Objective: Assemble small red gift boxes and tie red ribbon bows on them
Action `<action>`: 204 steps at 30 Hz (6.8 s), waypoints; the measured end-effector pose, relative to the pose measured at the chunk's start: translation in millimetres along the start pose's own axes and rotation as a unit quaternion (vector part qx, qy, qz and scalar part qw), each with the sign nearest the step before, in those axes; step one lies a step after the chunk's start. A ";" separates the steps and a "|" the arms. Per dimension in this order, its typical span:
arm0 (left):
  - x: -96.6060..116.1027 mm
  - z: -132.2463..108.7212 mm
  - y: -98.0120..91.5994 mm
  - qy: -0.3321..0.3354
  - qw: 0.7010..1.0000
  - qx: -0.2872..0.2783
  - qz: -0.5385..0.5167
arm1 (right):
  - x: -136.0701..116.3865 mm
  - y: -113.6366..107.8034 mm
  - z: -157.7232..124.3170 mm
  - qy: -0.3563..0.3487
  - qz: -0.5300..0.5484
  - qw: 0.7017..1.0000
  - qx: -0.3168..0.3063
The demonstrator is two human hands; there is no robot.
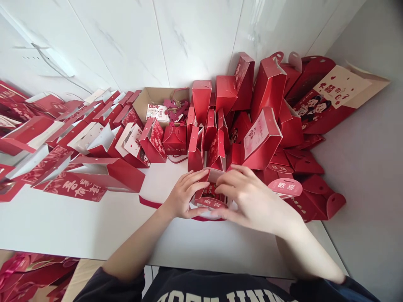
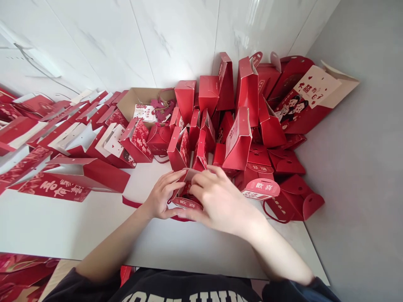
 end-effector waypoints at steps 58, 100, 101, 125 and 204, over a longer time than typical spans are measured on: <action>-30.3 -1.9 -5.7 -0.135 0.989 0.042 -0.048 | 72.7 99.9 -7.5 0.131 0.437 0.862 0.222; 11.6 -27.3 -17.4 -0.414 0.843 -0.082 0.333 | 25.5 137.3 -39.0 0.132 0.530 0.836 -0.049; 10.7 -24.6 -15.2 -0.419 0.839 -0.088 0.335 | 26.7 129.1 -39.5 0.128 0.555 0.821 -0.044; 43.1 43.1 9.3 -0.328 0.767 -0.139 -0.534 | 47.0 42.6 -51.4 0.107 0.581 0.806 0.030; -46.7 -32.7 -64.1 -0.497 0.855 0.035 -0.143 | 71.7 71.6 28.0 0.188 0.541 0.819 -0.038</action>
Point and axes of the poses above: each hand's wrist, its own z-axis towards the middle knuckle, its own y-axis out of the palm, x = y × z, the point moved 9 cm from there along z, towards the middle knuckle, and after that the axes turned 9 degrees about -x, right-handed, at the moved point
